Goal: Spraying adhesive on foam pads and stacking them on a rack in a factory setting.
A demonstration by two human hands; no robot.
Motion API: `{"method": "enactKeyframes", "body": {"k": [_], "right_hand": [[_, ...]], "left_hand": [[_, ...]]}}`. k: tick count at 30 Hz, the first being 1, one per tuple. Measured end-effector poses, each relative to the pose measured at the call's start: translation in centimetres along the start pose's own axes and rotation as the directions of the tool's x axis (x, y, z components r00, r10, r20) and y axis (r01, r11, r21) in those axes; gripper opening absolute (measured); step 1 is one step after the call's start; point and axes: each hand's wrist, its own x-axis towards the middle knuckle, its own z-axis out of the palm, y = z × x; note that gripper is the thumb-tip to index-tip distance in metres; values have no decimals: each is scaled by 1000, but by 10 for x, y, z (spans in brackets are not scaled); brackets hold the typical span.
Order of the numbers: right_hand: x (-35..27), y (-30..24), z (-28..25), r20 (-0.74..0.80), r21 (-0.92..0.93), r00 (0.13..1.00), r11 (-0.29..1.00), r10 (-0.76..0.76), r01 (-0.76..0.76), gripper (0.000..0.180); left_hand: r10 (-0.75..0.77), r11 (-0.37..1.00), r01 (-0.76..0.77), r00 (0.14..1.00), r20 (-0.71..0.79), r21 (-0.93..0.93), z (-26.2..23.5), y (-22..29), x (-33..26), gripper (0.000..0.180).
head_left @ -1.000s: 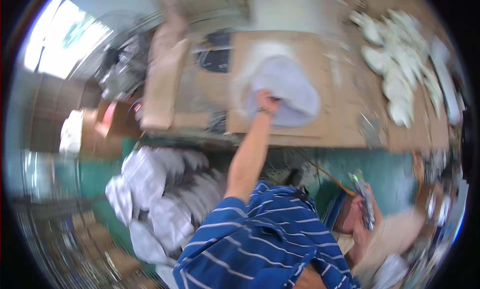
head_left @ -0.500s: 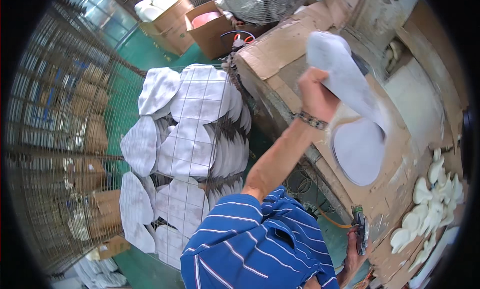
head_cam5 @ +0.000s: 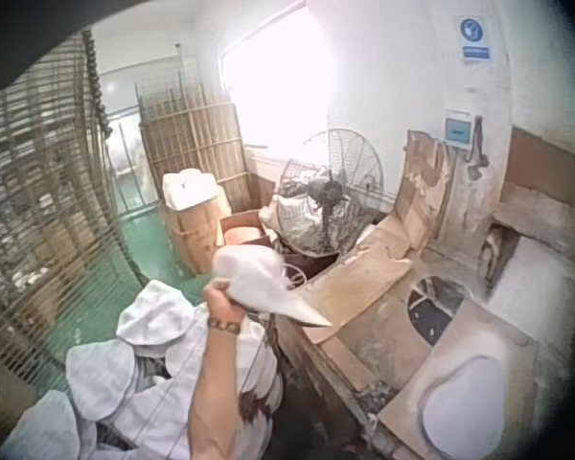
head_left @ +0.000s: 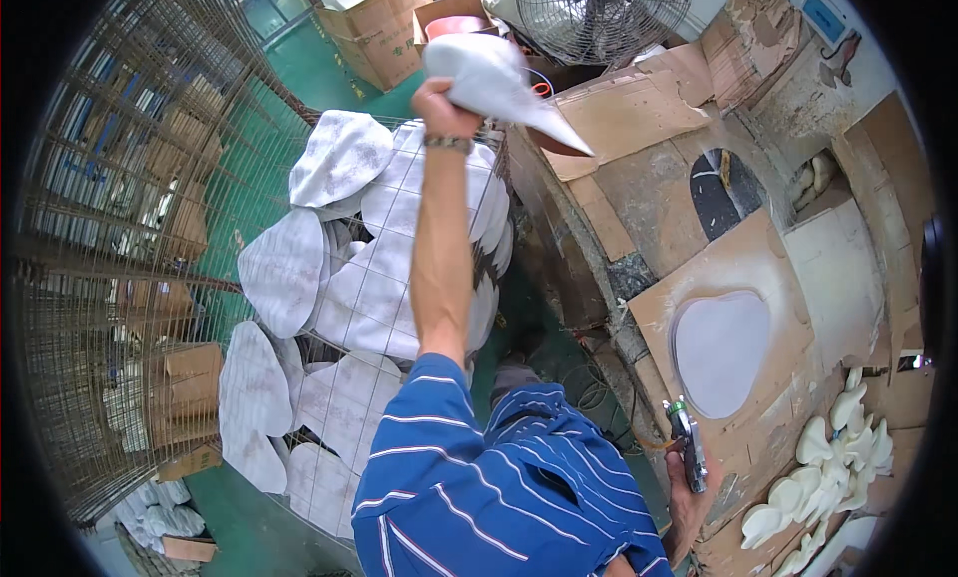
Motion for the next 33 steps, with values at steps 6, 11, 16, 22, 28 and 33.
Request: {"method": "enactKeyframes", "body": {"k": [6,11,16,22,28,33], "right_hand": [[6,-3,7,-54,35,998,998,-45,47,50],[0,-3,2,-25,40,1000,999,-13,14,53],[-17,14,-7,-87,152,992,985,93,-79,54],[-50,41,-27,-317,161,941,985,115,-66,52],[-94,64,-51,-631,104,759,987,160,-123,53],[-134,70,-64,-607,35,780,986,152,-165,59]], "left_hand": [[-20,998,54,796,-604,39,-217,93,-80,24],[148,980,21,594,-791,199,-319,117,-138,9],[592,708,170,385,-708,685,-281,82,-161,48],[480,246,1,869,-123,969,-170,-50,-229,46],[-483,257,228,872,-80,939,-183,-182,-335,38],[-662,-218,415,602,-446,883,-280,-203,-376,38]]}}
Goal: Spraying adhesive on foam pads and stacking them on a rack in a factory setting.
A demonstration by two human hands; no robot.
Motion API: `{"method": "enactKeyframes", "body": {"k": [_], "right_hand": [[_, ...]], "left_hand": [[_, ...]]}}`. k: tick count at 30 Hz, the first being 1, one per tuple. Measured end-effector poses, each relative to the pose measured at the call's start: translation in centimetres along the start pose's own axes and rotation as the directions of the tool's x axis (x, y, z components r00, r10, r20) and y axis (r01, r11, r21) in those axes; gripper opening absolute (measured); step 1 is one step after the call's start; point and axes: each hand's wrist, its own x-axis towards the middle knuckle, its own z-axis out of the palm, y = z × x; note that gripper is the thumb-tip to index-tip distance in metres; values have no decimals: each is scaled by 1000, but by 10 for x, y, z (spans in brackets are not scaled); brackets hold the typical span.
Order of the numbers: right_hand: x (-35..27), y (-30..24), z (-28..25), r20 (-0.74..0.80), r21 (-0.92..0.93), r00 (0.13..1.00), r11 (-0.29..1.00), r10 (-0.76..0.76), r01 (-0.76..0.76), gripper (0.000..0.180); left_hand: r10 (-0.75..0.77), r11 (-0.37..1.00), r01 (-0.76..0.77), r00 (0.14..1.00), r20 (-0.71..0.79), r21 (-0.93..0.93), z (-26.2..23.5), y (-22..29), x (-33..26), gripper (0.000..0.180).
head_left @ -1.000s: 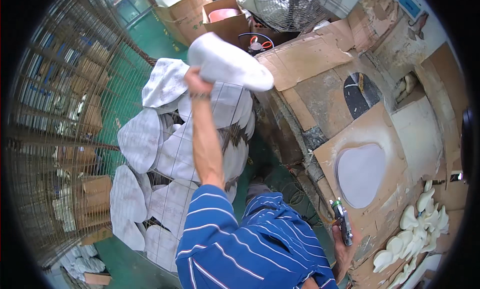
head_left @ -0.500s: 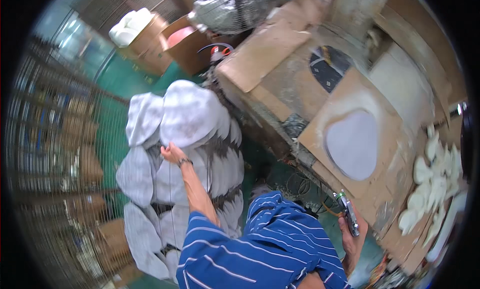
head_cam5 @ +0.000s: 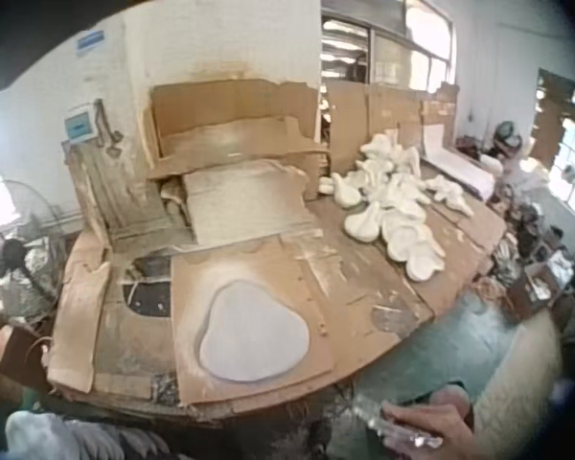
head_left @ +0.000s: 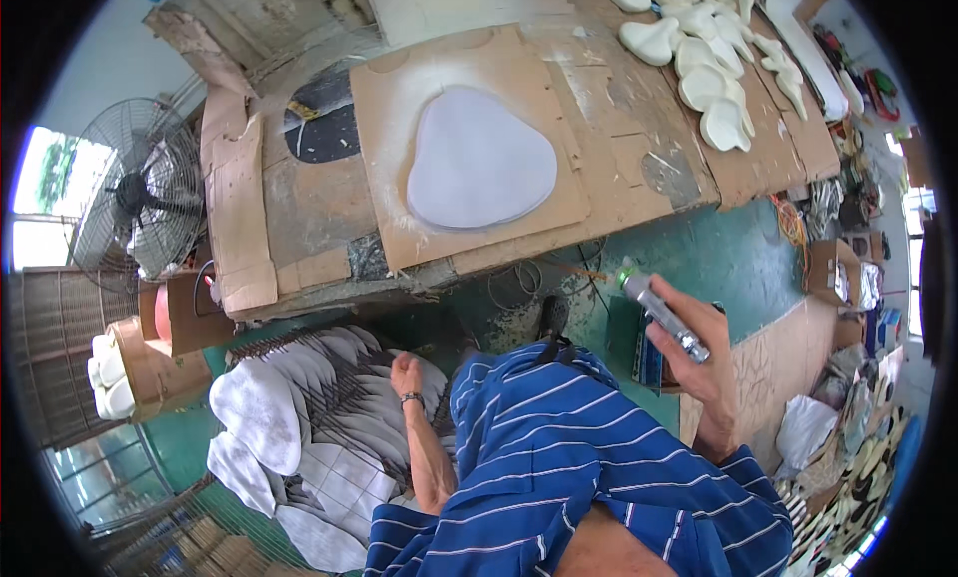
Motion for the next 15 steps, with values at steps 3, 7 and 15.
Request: {"method": "enactKeyframes", "body": {"k": [3,7,15], "right_hand": [[-10,3,-3,145,36,989,999,27,-32,61],[-7,11,-1,-16,31,1000,999,-13,13,61],[-9,12,-7,120,68,993,998,-18,10,64]], "left_hand": [[-226,962,230,973,-43,150,4,-39,-9,38],[-421,907,421,906,52,5,4,-58,-28,37],[-493,866,496,868,51,-60,6,-60,-41,27]]}}
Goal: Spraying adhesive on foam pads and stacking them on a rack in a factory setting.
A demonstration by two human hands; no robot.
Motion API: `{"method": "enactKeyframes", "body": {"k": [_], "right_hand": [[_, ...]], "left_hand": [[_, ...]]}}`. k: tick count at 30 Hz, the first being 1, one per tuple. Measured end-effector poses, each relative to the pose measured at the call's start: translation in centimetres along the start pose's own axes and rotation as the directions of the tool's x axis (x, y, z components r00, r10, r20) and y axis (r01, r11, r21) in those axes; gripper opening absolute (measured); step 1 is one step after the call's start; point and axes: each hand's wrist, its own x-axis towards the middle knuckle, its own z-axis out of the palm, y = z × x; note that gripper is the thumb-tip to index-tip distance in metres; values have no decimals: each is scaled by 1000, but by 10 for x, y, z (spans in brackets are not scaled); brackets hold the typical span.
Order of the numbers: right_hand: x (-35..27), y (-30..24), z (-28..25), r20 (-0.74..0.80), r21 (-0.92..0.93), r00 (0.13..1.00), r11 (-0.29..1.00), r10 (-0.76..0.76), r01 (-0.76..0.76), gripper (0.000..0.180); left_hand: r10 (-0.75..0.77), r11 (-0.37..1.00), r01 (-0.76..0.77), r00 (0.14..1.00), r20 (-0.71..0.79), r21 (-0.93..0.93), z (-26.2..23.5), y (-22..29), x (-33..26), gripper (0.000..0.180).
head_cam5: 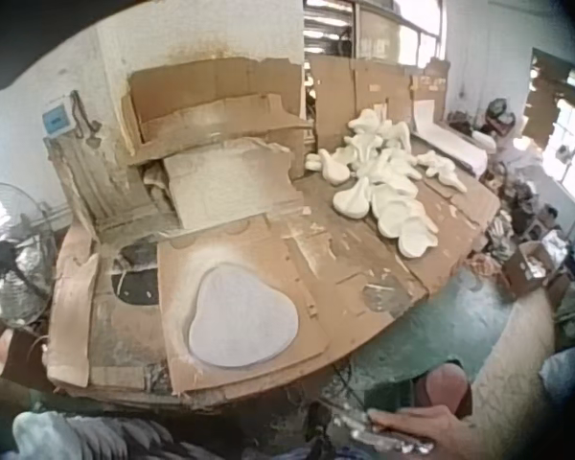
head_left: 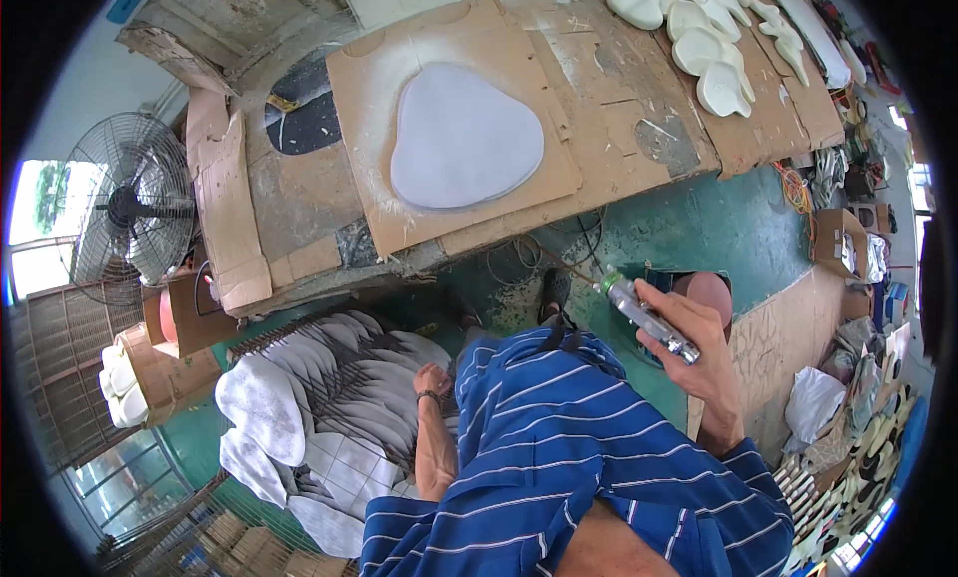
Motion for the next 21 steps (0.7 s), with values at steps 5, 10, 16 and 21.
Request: {"method": "enactKeyframes", "body": {"k": [5,10,16,21], "right_hand": [[-5,8,-3,-151,-75,989,997,1,-12,63],[-14,5,-15,-240,-57,967,994,79,-95,61],[-11,-5,1,66,110,998,993,24,-31,67],[15,-5,14,-46,52,997,997,-54,57,70]], "left_hand": [[-22,1000,22,1000,20,-11,2,5,8,38],[59,998,-56,995,83,-36,11,18,15,34],[65,992,-67,998,27,103,27,30,8,32],[72,991,-78,996,53,113,34,36,0,33]]}}
